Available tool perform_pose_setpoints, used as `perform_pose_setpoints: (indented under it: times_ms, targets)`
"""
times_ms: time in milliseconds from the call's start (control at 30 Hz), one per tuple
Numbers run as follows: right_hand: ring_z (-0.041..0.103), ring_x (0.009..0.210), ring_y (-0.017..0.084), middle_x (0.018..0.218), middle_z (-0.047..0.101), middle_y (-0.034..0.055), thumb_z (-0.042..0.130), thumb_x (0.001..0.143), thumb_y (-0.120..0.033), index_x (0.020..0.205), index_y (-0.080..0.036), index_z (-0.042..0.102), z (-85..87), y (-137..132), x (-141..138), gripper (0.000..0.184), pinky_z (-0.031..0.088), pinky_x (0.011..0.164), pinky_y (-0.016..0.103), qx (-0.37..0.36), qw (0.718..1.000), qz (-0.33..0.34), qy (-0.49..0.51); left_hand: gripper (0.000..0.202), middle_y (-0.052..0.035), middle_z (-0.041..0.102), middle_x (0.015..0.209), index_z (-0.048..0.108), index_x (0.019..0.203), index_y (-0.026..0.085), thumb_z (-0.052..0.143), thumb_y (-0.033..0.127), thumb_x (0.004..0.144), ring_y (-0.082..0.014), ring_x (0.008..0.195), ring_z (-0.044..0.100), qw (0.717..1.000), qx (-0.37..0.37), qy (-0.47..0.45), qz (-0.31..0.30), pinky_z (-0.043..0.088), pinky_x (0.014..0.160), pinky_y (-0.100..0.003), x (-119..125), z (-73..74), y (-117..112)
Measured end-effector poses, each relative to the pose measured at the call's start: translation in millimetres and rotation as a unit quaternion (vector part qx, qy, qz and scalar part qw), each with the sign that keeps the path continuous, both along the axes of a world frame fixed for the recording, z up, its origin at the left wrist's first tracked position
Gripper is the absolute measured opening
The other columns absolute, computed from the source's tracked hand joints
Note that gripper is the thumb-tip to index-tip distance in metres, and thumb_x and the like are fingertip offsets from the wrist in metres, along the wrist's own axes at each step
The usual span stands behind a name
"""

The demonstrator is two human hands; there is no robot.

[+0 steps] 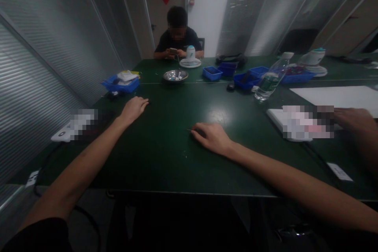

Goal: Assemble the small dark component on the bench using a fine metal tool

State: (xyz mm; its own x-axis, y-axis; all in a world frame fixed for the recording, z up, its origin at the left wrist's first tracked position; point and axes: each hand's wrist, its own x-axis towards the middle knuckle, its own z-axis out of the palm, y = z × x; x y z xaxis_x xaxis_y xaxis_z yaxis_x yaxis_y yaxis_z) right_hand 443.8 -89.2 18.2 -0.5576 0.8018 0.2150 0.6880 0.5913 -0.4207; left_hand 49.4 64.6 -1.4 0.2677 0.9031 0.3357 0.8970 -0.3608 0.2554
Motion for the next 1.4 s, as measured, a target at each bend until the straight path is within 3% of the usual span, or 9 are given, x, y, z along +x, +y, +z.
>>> perform_pose_setpoints:
  times_ms: [133,267,400,500,700,833,933,1400]
  targets:
    - [0.062,0.072,0.016,0.095,0.071,0.005,0.049,0.105,-0.04,0.115,-0.02,0.068,-0.6,0,0,0.029,0.042,0.065,0.028,0.009,1.0,-0.001,-0.003,0.037,-0.0195,0.069,0.107,0.072,0.119,0.015,0.05,0.035,0.098,-0.0369,0.109,0.061,0.997,0.02,0.07,-0.016,0.044,0.1,-0.048,7,-0.9,-4]
    - [0.062,0.074,0.016,0.095,0.072,0.0047,0.05,0.104,-0.039,0.115,-0.021,0.068,-0.6,1,0,0.028,0.042,0.065,0.027,0.004,1.0,-0.001,-0.009,0.037,-0.018,0.07,0.114,0.073,0.12,0.015,0.048,0.033,0.1,-0.0337,0.106,0.064,0.996,0.042,0.081,-0.016,0.048,0.095,-0.046,7,-3.2,-5]
    - [0.062,0.073,0.016,0.095,0.072,0.0052,0.05,0.104,-0.04,0.115,-0.02,0.068,0.8,0,1,0.029,0.042,0.064,0.027,-0.005,1.0,-0.004,-0.013,0.035,-0.0131,0.072,0.121,0.075,0.12,0.018,0.052,0.034,0.1,-0.03,0.108,0.067,0.998,0.056,0.022,-0.021,0.05,0.098,-0.044,3,-4.9,-6]
    - [0.061,0.073,0.015,0.096,0.071,0.0054,0.049,0.105,-0.04,0.115,-0.02,0.068,0.4,0,1,0.029,0.043,0.064,0.027,-0.001,1.0,-0.001,-0.002,0.031,-0.01,0.074,0.119,0.077,0.115,0.019,0.059,0.036,0.097,-0.0271,0.11,0.068,0.996,0.037,-0.058,-0.06,0.05,0.099,-0.042,9,-1.7,-9]
    - [0.06,0.074,0.015,0.103,0.069,0.0067,0.051,0.104,-0.04,0.12,-0.02,0.066,-2.0,1,1,0.03,0.043,0.066,0.027,0.011,1.0,-0.004,0.019,0.029,-0.008,0.072,0.109,0.074,0.113,0.018,0.063,0.039,0.095,-0.0204,0.09,0.066,0.965,-0.101,-0.108,-0.217,0.051,0.077,-0.033,64,10.2,-39]
    - [0.059,0.075,0.015,0.1,0.068,0.0062,0.052,0.103,-0.036,0.118,-0.02,0.067,-2.2,0,0,0.027,0.041,0.067,0.027,0.028,1.0,0.003,0.014,0.024,-0.0079,0.07,0.103,0.072,0.107,0.016,0.065,0.035,0.095,-0.0175,0.084,0.062,0.926,-0.159,-0.114,-0.324,0.047,0.072,-0.029,108,17.7,-71]
    - [0.057,0.072,0.014,0.096,0.068,0.0047,0.055,0.1,-0.033,0.113,-0.02,0.069,-1.1,-2,-1,0.024,0.039,0.066,0.027,0.039,0.999,0.004,0.008,0.022,-0.0074,0.068,0.101,0.07,0.108,0.016,0.067,0.032,0.095,-0.0171,0.084,0.06,0.904,-0.186,-0.11,-0.368,0.046,0.072,-0.029,126,22.1,-88]
    - [0.056,0.069,0.014,0.089,0.068,0.0031,0.058,0.096,-0.031,0.105,-0.02,0.072,0.5,-4,-2,0.02,0.036,0.064,0.026,0.03,0.999,-0.019,0.01,0.021,-0.0077,0.067,0.098,0.069,0.107,0.014,0.064,0.032,0.097,-0.0171,0.083,0.06,0.903,-0.179,-0.119,-0.371,0.046,0.073,-0.029,131,20.7,-94]
